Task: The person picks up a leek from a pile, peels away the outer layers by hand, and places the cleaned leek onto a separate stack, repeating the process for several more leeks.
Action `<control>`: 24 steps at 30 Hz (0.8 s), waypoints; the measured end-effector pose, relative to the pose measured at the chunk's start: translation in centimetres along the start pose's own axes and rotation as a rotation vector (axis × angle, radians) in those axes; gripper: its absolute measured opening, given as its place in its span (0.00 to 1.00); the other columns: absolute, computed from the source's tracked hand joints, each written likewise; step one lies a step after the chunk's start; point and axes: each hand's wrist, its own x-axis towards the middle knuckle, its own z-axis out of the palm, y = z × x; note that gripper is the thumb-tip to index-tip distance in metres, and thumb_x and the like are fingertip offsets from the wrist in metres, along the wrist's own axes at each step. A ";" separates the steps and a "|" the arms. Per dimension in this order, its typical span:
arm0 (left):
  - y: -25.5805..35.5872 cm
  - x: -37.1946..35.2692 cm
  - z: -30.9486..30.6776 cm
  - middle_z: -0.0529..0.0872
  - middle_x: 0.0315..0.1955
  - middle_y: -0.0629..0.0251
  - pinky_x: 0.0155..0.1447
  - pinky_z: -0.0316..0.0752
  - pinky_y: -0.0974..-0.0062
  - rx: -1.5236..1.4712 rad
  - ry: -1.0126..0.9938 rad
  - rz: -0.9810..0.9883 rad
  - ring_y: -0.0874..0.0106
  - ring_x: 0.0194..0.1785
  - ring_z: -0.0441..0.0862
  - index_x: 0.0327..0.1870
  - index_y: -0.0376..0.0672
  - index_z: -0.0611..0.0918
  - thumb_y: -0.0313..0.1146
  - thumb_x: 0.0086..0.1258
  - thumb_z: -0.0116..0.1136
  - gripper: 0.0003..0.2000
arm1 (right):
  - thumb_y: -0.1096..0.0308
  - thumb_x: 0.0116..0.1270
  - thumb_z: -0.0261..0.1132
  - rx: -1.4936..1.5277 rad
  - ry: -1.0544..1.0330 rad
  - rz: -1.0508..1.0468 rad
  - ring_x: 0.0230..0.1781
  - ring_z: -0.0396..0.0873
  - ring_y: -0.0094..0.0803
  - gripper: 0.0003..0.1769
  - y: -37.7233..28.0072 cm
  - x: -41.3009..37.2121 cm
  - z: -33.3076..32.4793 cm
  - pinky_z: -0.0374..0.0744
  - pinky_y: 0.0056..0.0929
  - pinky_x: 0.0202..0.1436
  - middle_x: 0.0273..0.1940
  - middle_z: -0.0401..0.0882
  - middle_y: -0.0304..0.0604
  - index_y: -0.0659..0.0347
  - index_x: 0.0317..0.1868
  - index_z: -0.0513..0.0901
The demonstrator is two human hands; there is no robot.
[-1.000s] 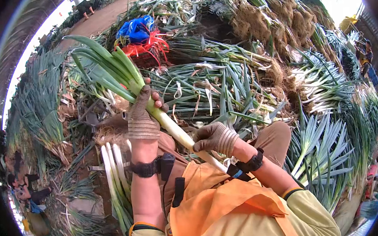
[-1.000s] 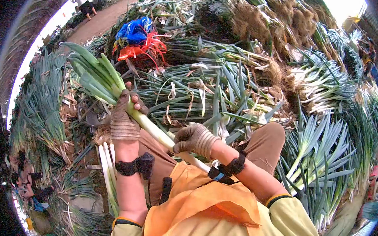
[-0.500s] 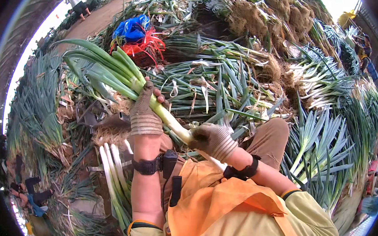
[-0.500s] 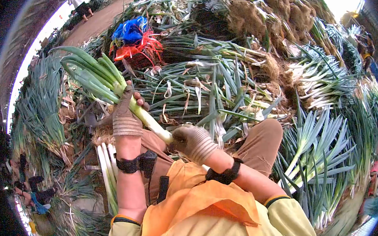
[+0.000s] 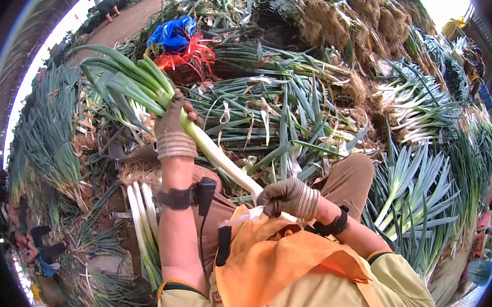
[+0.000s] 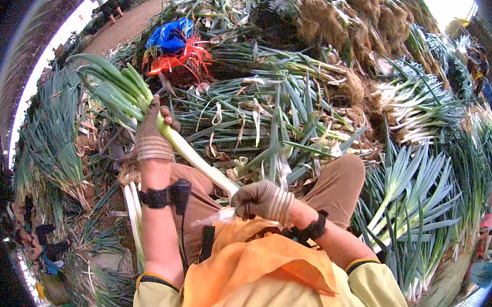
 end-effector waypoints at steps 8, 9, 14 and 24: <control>7.1 6.7 -3.3 0.72 0.15 0.71 0.18 0.68 0.79 0.140 0.235 0.179 0.77 0.15 0.69 0.24 0.46 0.72 0.36 0.56 0.63 0.11 | 0.71 0.55 0.61 -0.561 0.041 -0.061 0.23 0.72 0.30 0.06 5.7 -4.4 -2.9 0.73 0.27 0.29 0.25 0.76 0.42 0.60 0.34 0.76; 8.2 5.5 -1.9 0.72 0.14 0.72 0.18 0.68 0.80 0.151 0.333 0.147 0.78 0.15 0.69 0.23 0.46 0.71 0.37 0.56 0.62 0.11 | 0.69 0.54 0.60 -0.724 0.093 0.087 0.26 0.75 0.34 0.07 6.7 -4.3 -4.0 0.75 0.29 0.31 0.26 0.77 0.45 0.62 0.33 0.77; 10.9 7.3 -5.1 0.73 0.17 0.70 0.18 0.69 0.80 0.022 0.245 0.179 0.76 0.16 0.70 0.30 0.46 0.72 0.31 0.58 0.60 0.07 | 0.71 0.51 0.60 -1.420 0.170 0.268 0.32 0.78 0.42 0.08 15.1 -1.6 -11.3 0.75 0.34 0.33 0.29 0.79 0.51 0.59 0.34 0.80; 5.8 3.8 -6.0 0.72 0.17 0.66 0.18 0.68 0.79 0.290 0.422 0.070 0.75 0.15 0.68 0.34 0.40 0.71 0.30 0.58 0.59 0.09 | 0.63 0.58 0.57 -0.964 0.145 -0.182 0.21 0.75 0.44 0.08 3.6 6.6 4.8 0.72 0.37 0.23 0.21 0.75 0.48 0.59 0.29 0.76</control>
